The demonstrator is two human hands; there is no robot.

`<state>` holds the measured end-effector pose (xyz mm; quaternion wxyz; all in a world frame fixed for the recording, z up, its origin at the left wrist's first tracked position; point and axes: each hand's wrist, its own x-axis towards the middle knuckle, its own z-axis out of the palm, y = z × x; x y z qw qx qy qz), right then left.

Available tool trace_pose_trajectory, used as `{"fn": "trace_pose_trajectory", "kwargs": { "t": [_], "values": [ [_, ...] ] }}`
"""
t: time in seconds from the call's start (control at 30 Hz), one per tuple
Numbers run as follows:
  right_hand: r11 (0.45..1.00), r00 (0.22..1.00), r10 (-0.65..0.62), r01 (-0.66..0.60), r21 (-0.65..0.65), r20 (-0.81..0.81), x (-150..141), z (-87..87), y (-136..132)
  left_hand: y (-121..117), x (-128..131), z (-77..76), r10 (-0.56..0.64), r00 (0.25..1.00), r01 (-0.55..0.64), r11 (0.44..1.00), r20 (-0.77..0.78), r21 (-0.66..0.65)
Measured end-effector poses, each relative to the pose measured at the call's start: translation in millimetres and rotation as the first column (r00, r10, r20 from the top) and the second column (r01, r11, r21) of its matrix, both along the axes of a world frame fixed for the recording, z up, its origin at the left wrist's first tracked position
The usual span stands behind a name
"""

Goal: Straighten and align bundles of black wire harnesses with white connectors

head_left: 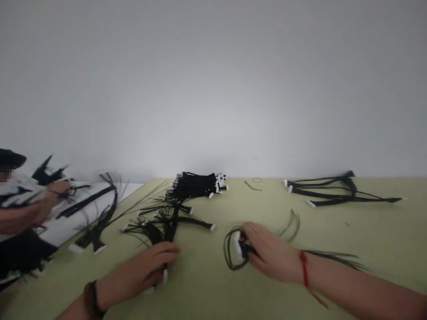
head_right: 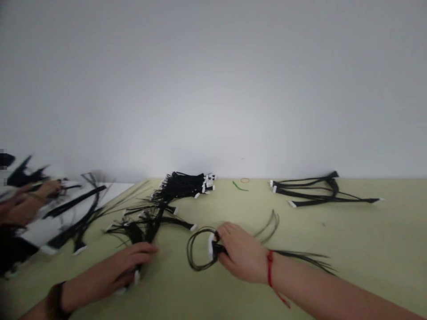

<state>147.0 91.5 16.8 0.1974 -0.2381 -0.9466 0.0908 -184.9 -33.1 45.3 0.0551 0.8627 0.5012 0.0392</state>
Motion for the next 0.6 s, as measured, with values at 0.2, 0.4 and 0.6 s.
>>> {"fn": "trace_pose_trajectory", "kwargs": {
  "t": [0.2, 0.4, 0.6],
  "values": [
    [0.936, 0.941, 0.337, -0.339, 0.093, 0.037, -132.9, -0.3, 24.7, 9.6, -26.9, -11.8, 0.050, 0.997, -0.049, 0.999, 0.053, -0.006],
    [0.962, 0.963, 0.271, -0.271, 0.034, 0.015, -181.8, -13.2, 50.6, 21.7, -22.3, -10.9, 0.084, 0.996, -0.084, 0.996, 0.015, 0.007],
    [0.994, 0.996, 0.093, -0.093, -0.059, 0.009, -153.3, 10.9, 78.3, 58.5, 16.0, -29.8, 0.217, 0.975, -0.221, 0.971, 0.056, 0.092]
  ]
}}
